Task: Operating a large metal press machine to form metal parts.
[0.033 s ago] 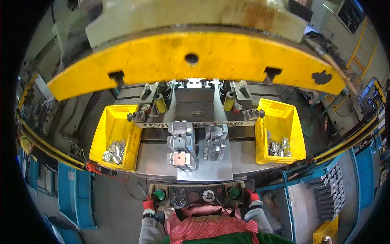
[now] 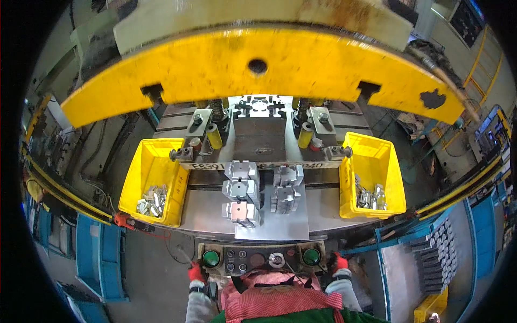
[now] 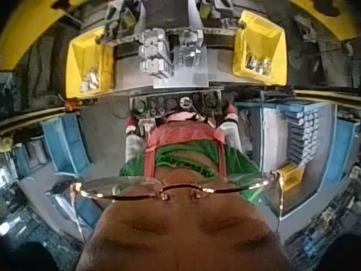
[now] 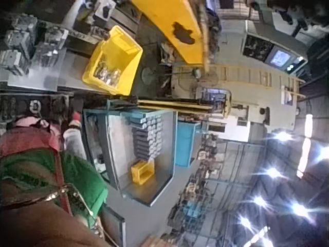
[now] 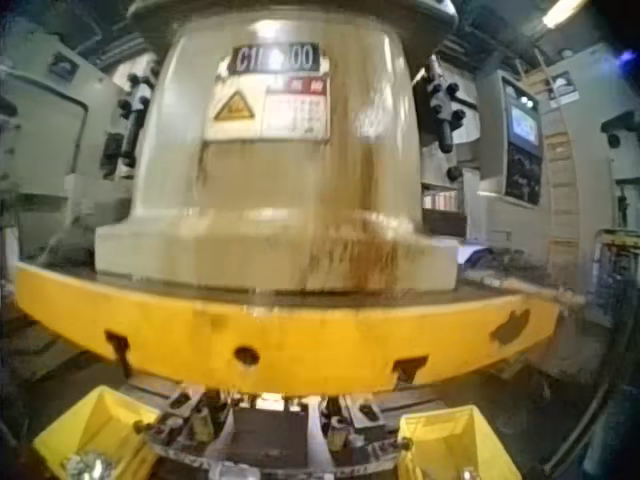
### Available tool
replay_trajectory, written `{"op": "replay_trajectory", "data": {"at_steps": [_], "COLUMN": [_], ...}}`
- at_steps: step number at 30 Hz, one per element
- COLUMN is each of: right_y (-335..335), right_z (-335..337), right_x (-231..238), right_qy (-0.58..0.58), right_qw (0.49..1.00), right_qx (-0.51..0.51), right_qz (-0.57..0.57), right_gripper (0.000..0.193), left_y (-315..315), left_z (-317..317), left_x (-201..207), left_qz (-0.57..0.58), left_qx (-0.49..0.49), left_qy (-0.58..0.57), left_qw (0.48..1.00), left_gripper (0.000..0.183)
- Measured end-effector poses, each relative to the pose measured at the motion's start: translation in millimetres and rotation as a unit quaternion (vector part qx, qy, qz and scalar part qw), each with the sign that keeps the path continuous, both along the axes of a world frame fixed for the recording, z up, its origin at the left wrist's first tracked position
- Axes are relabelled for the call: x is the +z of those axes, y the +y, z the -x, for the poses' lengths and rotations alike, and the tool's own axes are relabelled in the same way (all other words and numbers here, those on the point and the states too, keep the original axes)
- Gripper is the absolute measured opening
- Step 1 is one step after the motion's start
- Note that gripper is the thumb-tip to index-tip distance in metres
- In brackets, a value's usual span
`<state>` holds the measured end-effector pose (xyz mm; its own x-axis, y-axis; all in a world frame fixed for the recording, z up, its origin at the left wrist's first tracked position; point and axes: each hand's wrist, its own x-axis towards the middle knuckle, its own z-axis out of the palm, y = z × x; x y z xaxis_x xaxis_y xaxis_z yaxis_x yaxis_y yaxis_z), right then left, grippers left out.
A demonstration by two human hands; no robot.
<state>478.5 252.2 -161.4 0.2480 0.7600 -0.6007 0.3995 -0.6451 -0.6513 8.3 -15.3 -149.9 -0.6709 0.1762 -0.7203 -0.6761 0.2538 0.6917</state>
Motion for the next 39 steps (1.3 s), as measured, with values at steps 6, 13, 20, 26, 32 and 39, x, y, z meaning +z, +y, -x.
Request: {"op": "replay_trajectory", "data": {"at_steps": [6,13,20,26,32,39], "right_y": [39,170,260,228,121,48], "right_z": [21,204,361,294,117,52], "right_x": [174,293,308,314,286,252], "right_qy": [0.09,0.145,0.066,0.248,0.305,-0.076], "right_qw": [0.852,0.812,0.853,0.806,0.837,0.926], "right_qx": [-0.365,0.251,0.383,0.283,0.096,0.114], "right_qz": [-0.363,-0.507,-0.35,-0.456,-0.443,-0.351], "right_gripper": [0.04,0.05,0.037,0.054,0.051,0.049], "left_y": [30,243,420,398,187,76], "left_z": [18,63,43,55,78,79], "left_x": [134,315,311,306,283,241], "left_qz": [-0.151,-0.251,-0.112,-0.261,-0.141,0.122], "left_qx": [0.186,-0.339,-0.453,-0.312,-0.178,-0.142], "left_qy": [0.314,0.235,0.248,0.296,0.35,0.284], "left_qw": [0.919,0.876,0.849,0.864,0.909,0.94], "left_gripper": [0.026,0.024,0.054,0.031,0.029,0.023]}}
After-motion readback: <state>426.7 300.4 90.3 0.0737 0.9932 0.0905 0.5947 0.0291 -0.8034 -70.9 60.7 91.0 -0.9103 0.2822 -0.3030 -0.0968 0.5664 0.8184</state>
